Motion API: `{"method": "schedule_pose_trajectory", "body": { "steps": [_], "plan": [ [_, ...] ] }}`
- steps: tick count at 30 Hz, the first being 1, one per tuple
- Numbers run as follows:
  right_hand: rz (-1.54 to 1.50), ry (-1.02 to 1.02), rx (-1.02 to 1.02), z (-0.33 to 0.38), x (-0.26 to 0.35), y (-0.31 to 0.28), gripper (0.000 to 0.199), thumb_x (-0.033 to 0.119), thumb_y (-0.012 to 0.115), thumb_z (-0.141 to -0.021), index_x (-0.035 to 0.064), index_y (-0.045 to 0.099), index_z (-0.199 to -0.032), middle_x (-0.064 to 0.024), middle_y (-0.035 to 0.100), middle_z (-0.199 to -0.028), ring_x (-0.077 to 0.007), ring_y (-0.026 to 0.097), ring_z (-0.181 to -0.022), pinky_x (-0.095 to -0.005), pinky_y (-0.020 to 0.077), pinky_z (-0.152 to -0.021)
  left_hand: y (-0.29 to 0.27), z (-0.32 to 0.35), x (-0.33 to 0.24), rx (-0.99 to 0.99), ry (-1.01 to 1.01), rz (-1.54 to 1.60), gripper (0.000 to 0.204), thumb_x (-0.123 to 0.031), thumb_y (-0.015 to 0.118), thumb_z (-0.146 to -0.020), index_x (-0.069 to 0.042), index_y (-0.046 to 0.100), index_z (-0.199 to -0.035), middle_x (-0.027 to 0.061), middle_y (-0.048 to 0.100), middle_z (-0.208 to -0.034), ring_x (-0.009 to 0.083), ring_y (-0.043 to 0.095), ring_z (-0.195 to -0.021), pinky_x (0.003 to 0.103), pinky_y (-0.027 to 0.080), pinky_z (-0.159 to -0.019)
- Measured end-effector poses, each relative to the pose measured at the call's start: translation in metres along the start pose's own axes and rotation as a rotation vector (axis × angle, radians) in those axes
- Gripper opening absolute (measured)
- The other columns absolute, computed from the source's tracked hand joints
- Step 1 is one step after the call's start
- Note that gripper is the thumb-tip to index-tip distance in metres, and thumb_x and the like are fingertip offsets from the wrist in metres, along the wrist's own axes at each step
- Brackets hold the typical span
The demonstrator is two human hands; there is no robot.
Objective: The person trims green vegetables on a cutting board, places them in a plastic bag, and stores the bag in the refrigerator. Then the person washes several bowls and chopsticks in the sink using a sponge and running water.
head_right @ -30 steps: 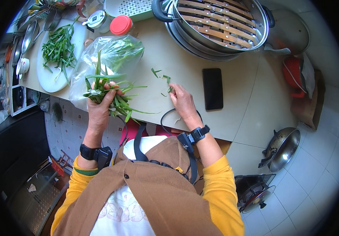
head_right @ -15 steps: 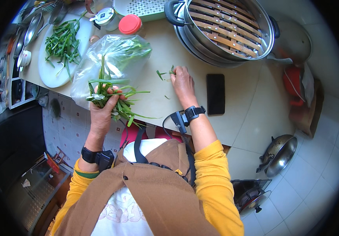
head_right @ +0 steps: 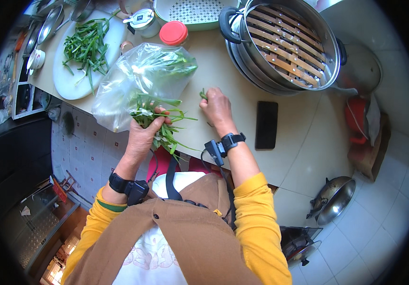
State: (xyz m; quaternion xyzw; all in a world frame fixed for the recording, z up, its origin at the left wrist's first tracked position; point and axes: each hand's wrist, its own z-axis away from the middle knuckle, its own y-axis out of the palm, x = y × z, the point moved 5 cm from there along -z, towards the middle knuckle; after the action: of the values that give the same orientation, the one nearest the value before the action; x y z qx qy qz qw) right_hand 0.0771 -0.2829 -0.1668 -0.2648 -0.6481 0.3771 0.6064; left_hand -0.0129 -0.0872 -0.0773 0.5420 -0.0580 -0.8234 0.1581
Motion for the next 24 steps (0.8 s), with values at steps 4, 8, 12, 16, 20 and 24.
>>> {"method": "schedule_pose_trajectory", "body": {
  "steps": [4, 8, 12, 16, 20, 24],
  "plan": [
    [-0.448, 0.155, -0.023, 0.020, 0.016, -0.031, 0.014, 0.008, 0.071, -0.074, 0.0005, 0.062, -0.082, -0.0099, 0.061, -0.080, -0.0204, 0.062, -0.063, -0.0334, 0.0519, -0.059, 0.009, -0.006, 0.008, 0.016, -0.001, 0.004, 0.022, -0.005, 0.065, -0.091, -0.003, 0.059, -0.112, 0.0068, 0.066, -0.109, 0.0145, 0.065, -0.089, 0.029, 0.053, -0.082],
    [-0.627, -0.035, 0.101, 0.052, 0.067, -0.058, 0.014, 0.006, 0.072, -0.076, 0.0004, 0.062, -0.083, -0.0066, 0.058, -0.077, -0.0139, 0.057, -0.060, -0.0296, 0.0492, -0.057, 0.025, -0.011, 0.017, 0.089, 0.009, 0.026, 0.035, -0.013, 0.073, -0.088, -0.002, 0.058, -0.118, 0.0074, 0.066, -0.114, 0.0134, 0.062, -0.099, 0.029, 0.051, -0.087],
    [-0.642, -0.093, 0.165, 0.059, 0.090, -0.068, 0.012, 0.004, 0.071, -0.082, -0.0001, 0.065, -0.091, -0.0074, 0.059, -0.081, -0.0153, 0.059, -0.069, -0.0295, 0.0497, -0.064, 0.032, -0.012, 0.020, 0.130, -0.059, 0.099, 0.038, -0.013, 0.075, -0.086, -0.002, 0.057, -0.118, 0.0085, 0.066, -0.111, 0.0139, 0.062, -0.098, 0.028, 0.052, -0.084],
    [-1.060, 0.161, 0.359, 0.061, 0.070, -0.065, 0.025, 0.006, 0.064, -0.091, -0.0004, 0.066, -0.116, -0.0067, 0.068, -0.094, -0.0116, 0.063, -0.080, -0.0243, 0.0522, -0.068, 0.030, -0.015, 0.006, 0.081, -0.028, 0.027, 0.028, -0.011, 0.071, -0.089, -0.003, 0.059, -0.112, 0.0064, 0.068, -0.101, 0.0127, 0.064, -0.089, 0.027, 0.054, -0.077],
    [-0.871, 0.216, 0.143, 0.054, 0.019, -0.071, 0.021, 0.007, 0.062, -0.093, 0.0002, 0.068, -0.112, -0.0069, 0.071, -0.092, -0.0126, 0.066, -0.078, -0.0250, 0.0530, -0.066, 0.023, -0.013, -0.007, 0.017, -0.083, 0.059, 0.025, -0.011, 0.071, -0.089, -0.003, 0.059, -0.109, 0.0058, 0.067, -0.096, 0.0132, 0.065, -0.077, 0.027, 0.056, -0.069],
    [-0.169, 0.153, 0.194, 0.062, -0.010, -0.045, 0.015, 0.013, 0.071, -0.081, 0.0043, 0.070, -0.092, -0.0152, 0.067, -0.090, -0.0324, 0.066, -0.079, -0.0400, 0.0540, -0.075, 0.013, -0.007, -0.018, -0.011, -0.055, 0.047, 0.027, -0.011, 0.071, -0.089, -0.003, 0.058, -0.110, 0.0052, 0.066, -0.096, 0.0131, 0.065, -0.076, 0.027, 0.056, -0.068]
  ]
}}
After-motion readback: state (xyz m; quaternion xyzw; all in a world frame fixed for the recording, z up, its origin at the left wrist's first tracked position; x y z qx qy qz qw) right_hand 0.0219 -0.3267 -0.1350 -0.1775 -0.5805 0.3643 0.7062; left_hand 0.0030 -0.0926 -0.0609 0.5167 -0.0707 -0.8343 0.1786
